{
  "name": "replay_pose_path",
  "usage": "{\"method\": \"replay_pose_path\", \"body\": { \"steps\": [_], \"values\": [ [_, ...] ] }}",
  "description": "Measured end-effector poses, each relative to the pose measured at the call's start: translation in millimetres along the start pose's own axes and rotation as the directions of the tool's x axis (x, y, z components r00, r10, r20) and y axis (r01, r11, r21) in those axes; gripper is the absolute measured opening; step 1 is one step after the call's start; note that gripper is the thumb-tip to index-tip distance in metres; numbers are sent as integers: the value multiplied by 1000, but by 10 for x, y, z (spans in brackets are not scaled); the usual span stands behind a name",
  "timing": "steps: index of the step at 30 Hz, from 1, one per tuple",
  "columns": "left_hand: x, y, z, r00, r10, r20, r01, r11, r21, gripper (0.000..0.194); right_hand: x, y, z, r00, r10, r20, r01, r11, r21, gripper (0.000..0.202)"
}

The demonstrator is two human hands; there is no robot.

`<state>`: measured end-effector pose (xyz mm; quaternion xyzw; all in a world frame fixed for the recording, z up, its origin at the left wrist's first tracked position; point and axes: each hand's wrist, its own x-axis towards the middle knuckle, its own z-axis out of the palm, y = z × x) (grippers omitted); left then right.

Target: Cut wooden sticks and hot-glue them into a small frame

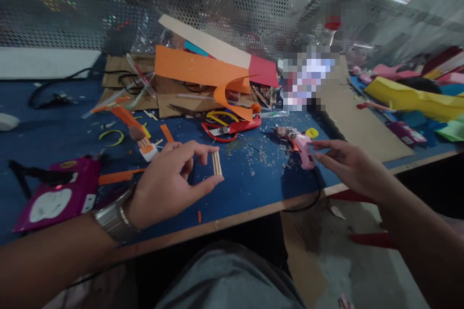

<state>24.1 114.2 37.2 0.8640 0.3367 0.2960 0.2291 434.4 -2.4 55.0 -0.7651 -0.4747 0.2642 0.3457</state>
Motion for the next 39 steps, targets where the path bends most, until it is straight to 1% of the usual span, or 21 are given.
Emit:
{"method": "replay_pose_path", "body": {
  "steps": [1,3,4,5,6,7,8,9,10,11,13,15,17,20,24,30,34,39],
  "values": [
    [-2,3,-3,1000,-8,-7,7,1000,-21,30,0,-57,-7,999,-37,-26,37,999,-25,40],
    [-10,13,-6,999,-33,-13,32,997,-64,30,-6,-233,47,992,-119,-35,117,992,-38,33],
    [-16,18,-7,999,-45,-19,43,996,-82,30,-11,-351,117,987,-159,7,159,987,-24,33],
    [-23,24,-8,998,-52,-30,49,994,-99,31,-18,-484,216,978,-189,83,190,982,2,33],
    [-32,31,-10,998,-52,-48,46,993,-111,32,-24,-626,341,965,-203,165,201,979,25,34],
    [-42,38,-13,997,-43,-69,34,992,-119,32,-28,-770,486,941,-204,270,200,979,41,36],
    [-51,46,-17,996,-25,-90,14,992,-121,32,-28,-907,644,906,-208,368,200,978,60,38],
    [-60,54,-22,994,-5,-110,-8,993,-117,31,-23,-1032,805,859,-209,467,188,978,90,40],
    [-67,62,-28,992,19,-128,-33,994,-106,31,-13,-1138,961,777,-202,596,142,979,147,42],
    [-71,69,-35,989,43,-143,-56,994,-90,30,0,-1222,1104,710,-213,671,96,974,207,43],
    [-72,76,-47,984,73,-160,-82,995,-49,28,29,-1323,1332,624,-234,746,22,959,283,49],
    [-67,69,-56,984,71,-163,-75,997,-16,26,55,-1348,1474,572,-241,784,-46,945,324,54],
    [-63,54,-59,986,55,-155,-56,998,3,25,75,-1326,1548,545,-255,799,-97,927,361,56],
    [-68,36,-53,987,59,-148,-58,998,13,26,92,-1258,1596,520,-317,793,-124,891,438,54],
    [-83,35,-36,985,88,-148,-90,996,-5,33,86,-1161,1631,510,-391,766,-138,842,521,53],
    [-104,31,-19,990,106,-92,-105,994,14,33,21,-1060,1639,511,-369,776,-204,825,527,47],
    [-121,40,-13,991,111,-79,-109,993,38,30,-2,-1040,1651,507,-357,784,-222,825,520,50],
    [-110,38,-15,991,119,-67,-117,993,27,29,1,-1047,1675,522,-342,782,-225,829,512,53]
  ]
}}
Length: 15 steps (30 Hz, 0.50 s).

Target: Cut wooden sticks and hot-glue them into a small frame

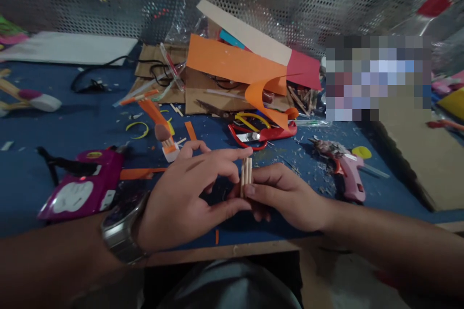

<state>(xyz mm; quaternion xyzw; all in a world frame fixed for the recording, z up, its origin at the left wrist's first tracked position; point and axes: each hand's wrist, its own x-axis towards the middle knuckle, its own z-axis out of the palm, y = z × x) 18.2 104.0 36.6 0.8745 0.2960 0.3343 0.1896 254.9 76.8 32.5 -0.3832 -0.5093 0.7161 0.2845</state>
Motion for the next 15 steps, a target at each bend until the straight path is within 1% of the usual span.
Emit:
{"method": "replay_pose_path", "body": {
  "steps": [4,10,15],
  "values": [
    [11,-7,-10,1000,-1,1,1,1000,-2,27,6,10,-7,1000,-25,-4,25,1000,-5,53],
    [21,-6,-33,1000,-5,-5,5,1000,6,33,4,16,-21,999,-32,-11,32,999,32,42],
    [34,8,-45,994,-107,-25,105,992,-76,33,8,23,-32,998,-7,-63,10,999,48,49]
  ]
}}
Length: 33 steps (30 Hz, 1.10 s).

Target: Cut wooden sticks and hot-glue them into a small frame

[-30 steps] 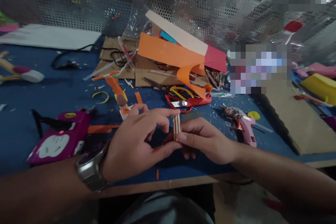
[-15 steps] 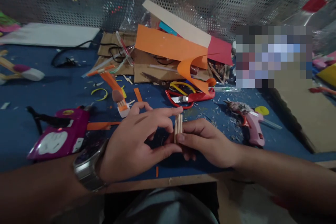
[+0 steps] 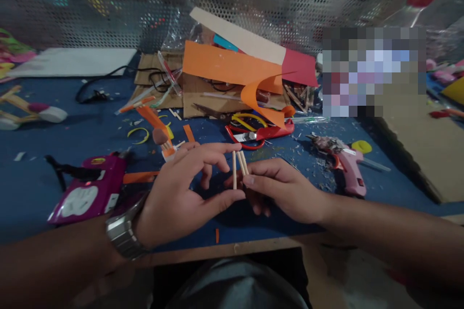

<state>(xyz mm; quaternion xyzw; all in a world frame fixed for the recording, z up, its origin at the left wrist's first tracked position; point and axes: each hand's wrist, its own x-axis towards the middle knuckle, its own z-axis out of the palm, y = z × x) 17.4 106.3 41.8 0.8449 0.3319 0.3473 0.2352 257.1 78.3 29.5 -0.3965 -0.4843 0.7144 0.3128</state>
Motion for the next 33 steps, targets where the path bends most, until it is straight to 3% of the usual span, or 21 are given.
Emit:
{"method": "replay_pose_path", "body": {
  "steps": [9,15,27,33],
  "values": [
    [-64,-21,20,996,-59,-63,54,996,-72,35,44,17,-4,998,-21,-54,30,986,166,33],
    [-63,-93,63,995,-20,-98,-3,972,-234,48,71,3,-3,994,-11,-108,42,957,286,24],
    [-54,-59,52,998,-65,28,69,980,-186,57,68,23,-1,999,-50,-10,51,963,265,30],
    [-43,-59,72,998,1,62,3,998,-61,62,71,-4,25,996,-53,-66,65,979,193,38]
  ]
}}
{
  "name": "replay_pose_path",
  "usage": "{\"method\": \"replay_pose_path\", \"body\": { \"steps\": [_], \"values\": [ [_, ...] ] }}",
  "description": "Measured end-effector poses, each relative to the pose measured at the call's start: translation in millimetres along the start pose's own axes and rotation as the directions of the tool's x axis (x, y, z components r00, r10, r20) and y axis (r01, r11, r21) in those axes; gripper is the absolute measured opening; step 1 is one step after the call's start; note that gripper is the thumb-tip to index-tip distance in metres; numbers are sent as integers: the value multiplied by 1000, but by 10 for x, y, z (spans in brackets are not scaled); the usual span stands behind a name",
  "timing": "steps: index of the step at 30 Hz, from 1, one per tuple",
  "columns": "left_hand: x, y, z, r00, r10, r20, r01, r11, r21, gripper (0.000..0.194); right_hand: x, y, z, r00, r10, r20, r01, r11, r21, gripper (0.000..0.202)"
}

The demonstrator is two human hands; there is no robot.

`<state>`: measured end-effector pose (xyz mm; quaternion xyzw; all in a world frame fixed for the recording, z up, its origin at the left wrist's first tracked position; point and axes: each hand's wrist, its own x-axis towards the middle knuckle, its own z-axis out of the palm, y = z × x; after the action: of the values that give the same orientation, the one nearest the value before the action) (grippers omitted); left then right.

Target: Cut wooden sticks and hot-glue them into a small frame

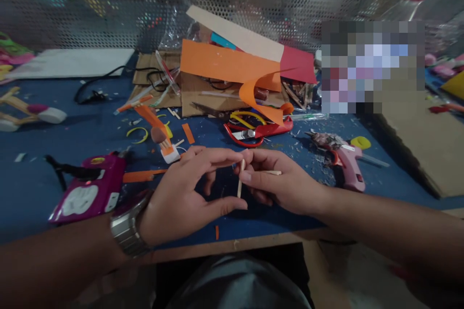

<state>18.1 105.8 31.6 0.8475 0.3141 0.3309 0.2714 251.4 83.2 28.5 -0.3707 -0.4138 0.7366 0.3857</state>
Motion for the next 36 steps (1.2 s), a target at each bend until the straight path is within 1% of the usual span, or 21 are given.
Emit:
{"method": "replay_pose_path", "body": {
  "steps": [4,7,8,11,13,16,18,20,24,27,29,31,32,34,36],
  "values": [
    [10,19,-22,999,30,41,-30,1000,-2,57,-11,-15,-2,999,-30,-27,28,999,-46,36],
    [-6,22,-35,999,32,28,-30,998,-54,59,-15,-15,-10,999,-39,-29,39,999,-24,36],
    [-14,21,-34,1000,24,15,-23,996,-84,57,-15,-15,-11,999,-39,-30,39,999,-14,35],
    [-28,9,-24,999,-28,-42,21,987,-156,37,-9,-16,-10,998,-45,-43,45,999,7,33],
    [-20,3,-17,994,-54,-93,38,985,-166,26,-6,-19,-8,996,-63,-65,63,998,13,32],
    [14,18,-17,986,-71,-150,47,986,-162,17,-5,-19,-16,990,-101,-93,102,995,1,32],
    [36,43,-23,984,-88,-154,63,985,-160,13,-5,-13,-26,988,-118,-95,116,993,-19,32],
    [53,66,-29,985,-114,-128,91,981,-169,9,-5,-6,-36,987,-129,-92,127,991,-32,32],
    [88,82,-41,982,-188,-27,179,966,-187,6,-8,-18,-32,979,-173,-108,163,982,-98,34],
    [119,72,-54,982,-189,30,191,970,-151,19,-33,-56,-13,964,-240,-116,209,951,-230,35],
    [130,64,-65,979,-185,83,195,971,-139,30,-63,-74,-3,951,-292,-105,237,902,-361,31],
    [129,56,-74,973,-191,127,208,968,-139,37,-94,-71,0,924,-381,-47,305,805,-509,22],
    [125,52,-78,971,-194,141,213,967,-139,40,-106,-63,-3,899,-437,7,361,734,-576,17],
    [113,45,-83,970,-186,159,206,971,-124,46,-122,-39,-14,829,-542,136,483,572,-663,8],
    [101,38,-82,973,-159,170,176,981,-87,51,-124,-15,-29,767,-598,232,558,444,-701,7]
  ]
}}
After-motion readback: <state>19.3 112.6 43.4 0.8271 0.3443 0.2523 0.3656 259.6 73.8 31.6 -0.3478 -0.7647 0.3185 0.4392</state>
